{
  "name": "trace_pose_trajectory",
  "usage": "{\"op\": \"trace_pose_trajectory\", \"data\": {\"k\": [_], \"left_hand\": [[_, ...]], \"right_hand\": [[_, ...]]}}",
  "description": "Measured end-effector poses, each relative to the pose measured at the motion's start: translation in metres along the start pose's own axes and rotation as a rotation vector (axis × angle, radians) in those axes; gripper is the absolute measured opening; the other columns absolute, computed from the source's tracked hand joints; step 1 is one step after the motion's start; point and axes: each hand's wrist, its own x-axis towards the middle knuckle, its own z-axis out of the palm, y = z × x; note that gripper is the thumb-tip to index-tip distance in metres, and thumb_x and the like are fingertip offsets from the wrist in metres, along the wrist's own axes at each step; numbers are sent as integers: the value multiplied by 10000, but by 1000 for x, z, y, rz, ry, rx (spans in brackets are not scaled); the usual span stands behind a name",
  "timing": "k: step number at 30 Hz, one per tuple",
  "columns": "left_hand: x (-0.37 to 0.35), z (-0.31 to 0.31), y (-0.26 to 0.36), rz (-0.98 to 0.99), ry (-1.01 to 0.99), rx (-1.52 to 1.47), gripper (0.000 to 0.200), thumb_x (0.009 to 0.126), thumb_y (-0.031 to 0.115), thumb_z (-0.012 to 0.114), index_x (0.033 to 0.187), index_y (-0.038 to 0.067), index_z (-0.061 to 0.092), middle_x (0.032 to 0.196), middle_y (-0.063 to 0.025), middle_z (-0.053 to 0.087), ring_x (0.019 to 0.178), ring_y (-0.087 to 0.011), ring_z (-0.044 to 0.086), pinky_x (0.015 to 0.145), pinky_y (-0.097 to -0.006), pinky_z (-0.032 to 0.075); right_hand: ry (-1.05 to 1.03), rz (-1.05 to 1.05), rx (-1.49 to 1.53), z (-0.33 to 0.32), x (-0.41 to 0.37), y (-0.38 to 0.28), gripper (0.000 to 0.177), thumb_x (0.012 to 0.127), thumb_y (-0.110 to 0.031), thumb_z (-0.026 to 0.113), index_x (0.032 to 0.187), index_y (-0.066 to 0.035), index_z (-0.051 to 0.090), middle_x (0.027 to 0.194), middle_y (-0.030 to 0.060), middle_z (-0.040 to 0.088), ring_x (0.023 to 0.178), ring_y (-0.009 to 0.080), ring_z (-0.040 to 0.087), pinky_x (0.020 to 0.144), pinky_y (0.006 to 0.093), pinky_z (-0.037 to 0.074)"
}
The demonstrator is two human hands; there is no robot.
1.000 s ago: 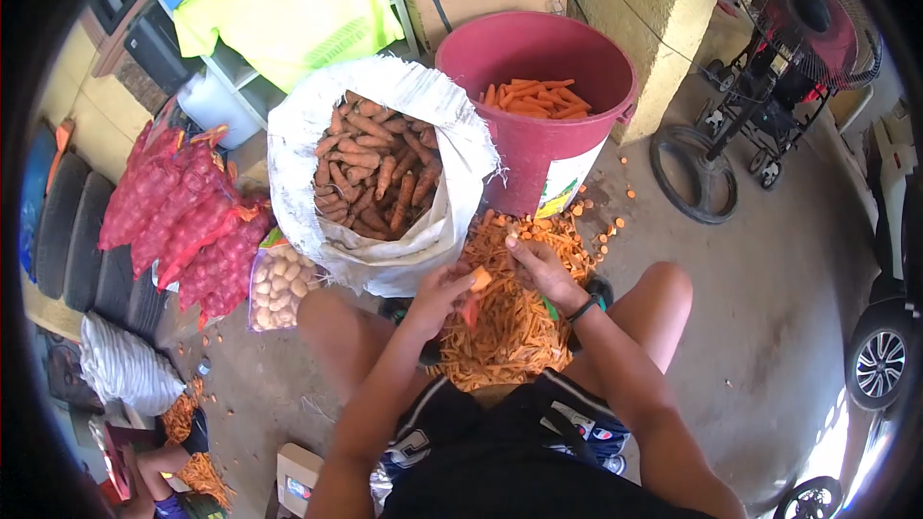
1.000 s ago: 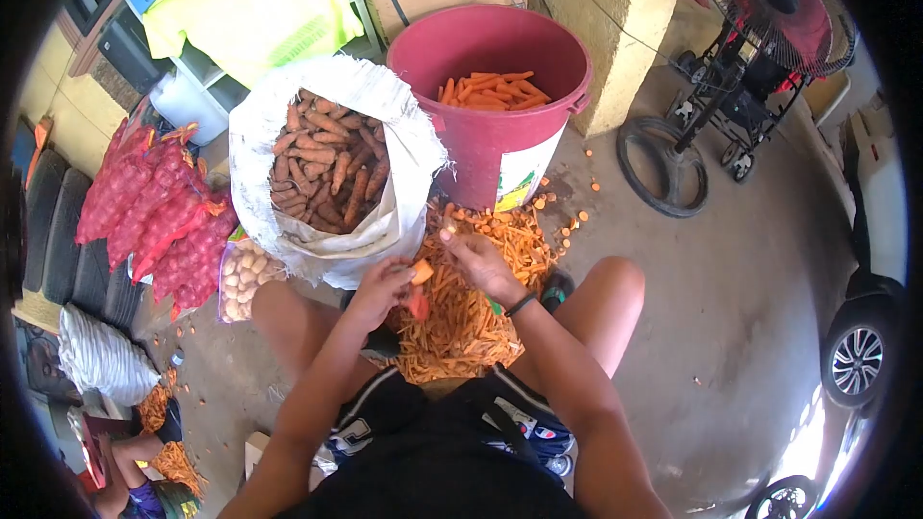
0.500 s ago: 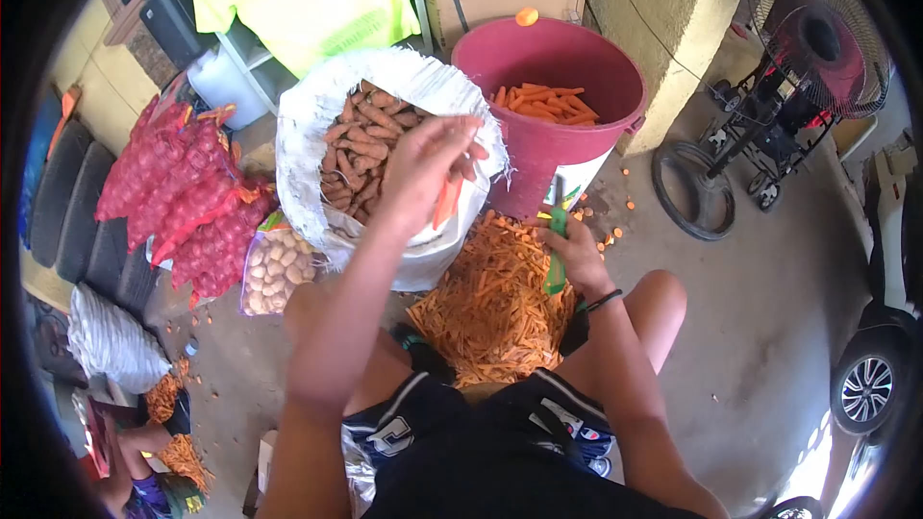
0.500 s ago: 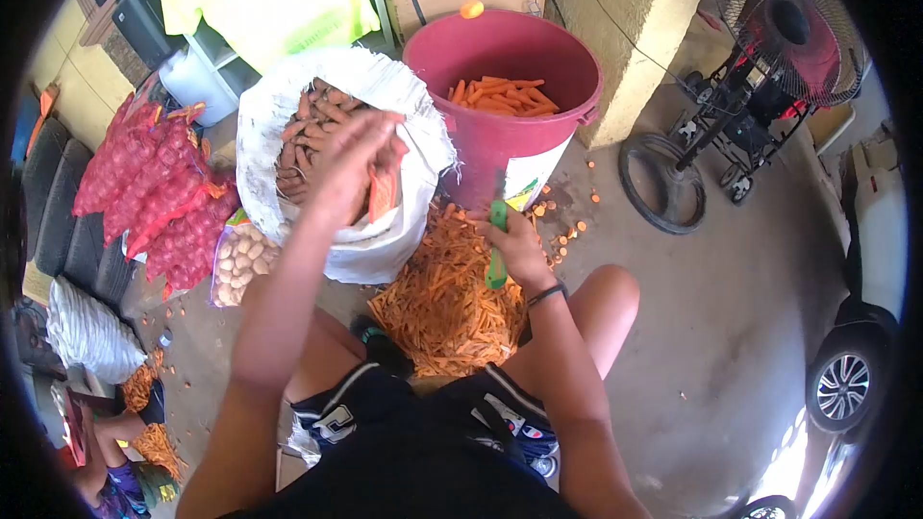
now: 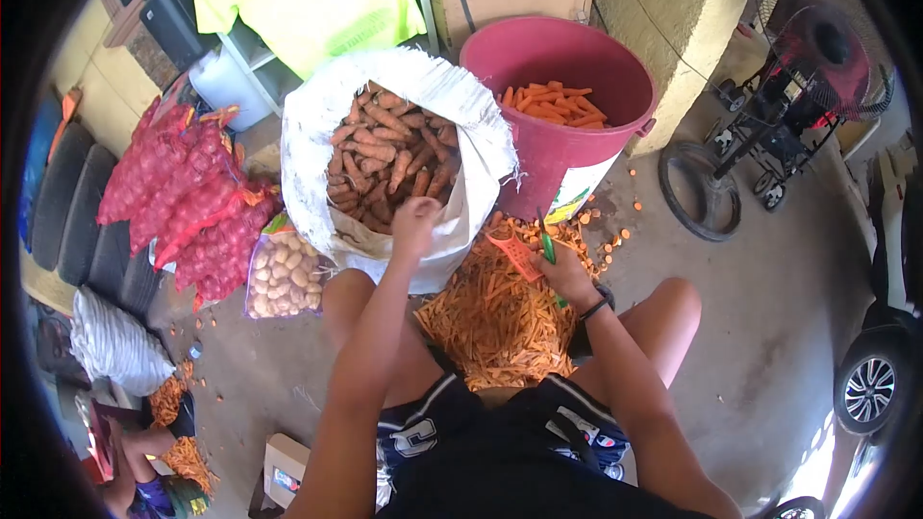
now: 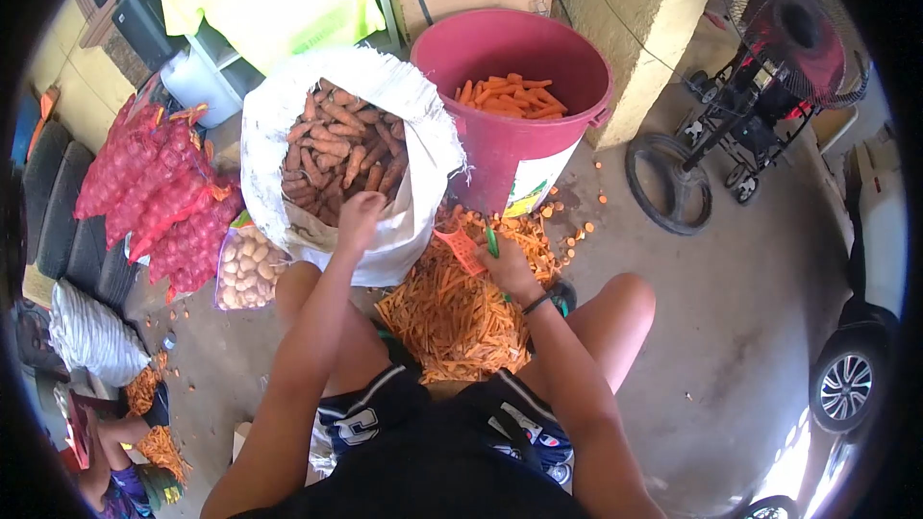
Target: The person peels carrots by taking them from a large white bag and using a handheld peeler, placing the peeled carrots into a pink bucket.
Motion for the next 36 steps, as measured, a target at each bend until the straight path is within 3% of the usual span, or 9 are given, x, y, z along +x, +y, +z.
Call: {"op": "trace_pose_trajectory", "data": {"k": [1,4,10,13,18,20,24,30,36], "left_hand": [[18,-11,-16,146,129,259,329,901,306,692,1117,59,675,1088,-162,705,915,-290,696,856,-424,538],[32,-33,-14,11,136,684,335,880,318,695,1098,65,693,1136,-214,685,1008,-360,674,894,-450,528],[40,-39,-20,-171,-11,785,369,862,356,710,1101,76,699,1147,-211,686,1065,-365,661,915,-442,532],[53,-63,-23,-76,-17,544,373,863,335,726,1123,71,681,1090,-175,712,1030,-367,678,879,-448,551],[25,-103,25,-162,23,-619,347,931,292,690,1198,101,578,1121,-91,647,1032,-238,652,875,-411,555],[-11,-84,43,-104,207,-875,357,959,282,661,1241,106,530,1194,-98,614,1079,-208,625,911,-397,541],[-67,-32,21,-82,-23,-1056,438,1009,231,583,1388,62,441,1142,-91,613,1014,-188,623,840,-372,544],[-109,16,11,-164,-283,-770,428,1017,203,568,1405,45,479,974,-63,639,769,-143,638,670,-273,552],[-107,37,5,221,-209,-84,368,944,266,708,1151,-37,679,924,-91,735,812,-139,662,749,-292,522]], "right_hand": [[12,-28,-131,1,0,0,214,951,-167,629,1097,-10,624,855,135,662,774,267,653,679,389,508],[23,-128,-370,10,-5,6,256,900,-175,657,1109,-30,626,915,224,658,859,389,652,730,469,511],[-6,-168,-482,13,-5,5,208,872,-146,648,1040,-26,621,957,272,643,899,445,630,747,513,504],[4,-149,-460,12,-1,2,185,887,-153,639,1009,-16,614,950,272,643,891,445,628,746,519,501],[21,-296,-550,24,10,0,187,917,-183,608,1001,-16,614,956,267,646,895,442,629,756,519,502],[19,-364,-575,33,12,5,194,928,-197,596,1006,-20,613,964,266,647,900,441,631,758,516,503],[-42,-411,-501,40,13,-2,215,928,-230,615,1014,-34,608,934,256,654,881,426,644,736,510,508],[-28,-344,-426,31,6,-23,219,904,-235,652,992,-38,613,806,242,648,773,439,643,680,495,511],[9,-382,-507,33,-4,-17,251,882,-264,684,1038,-70,652,886,208,678,842,402,670,716,480,542]]}}
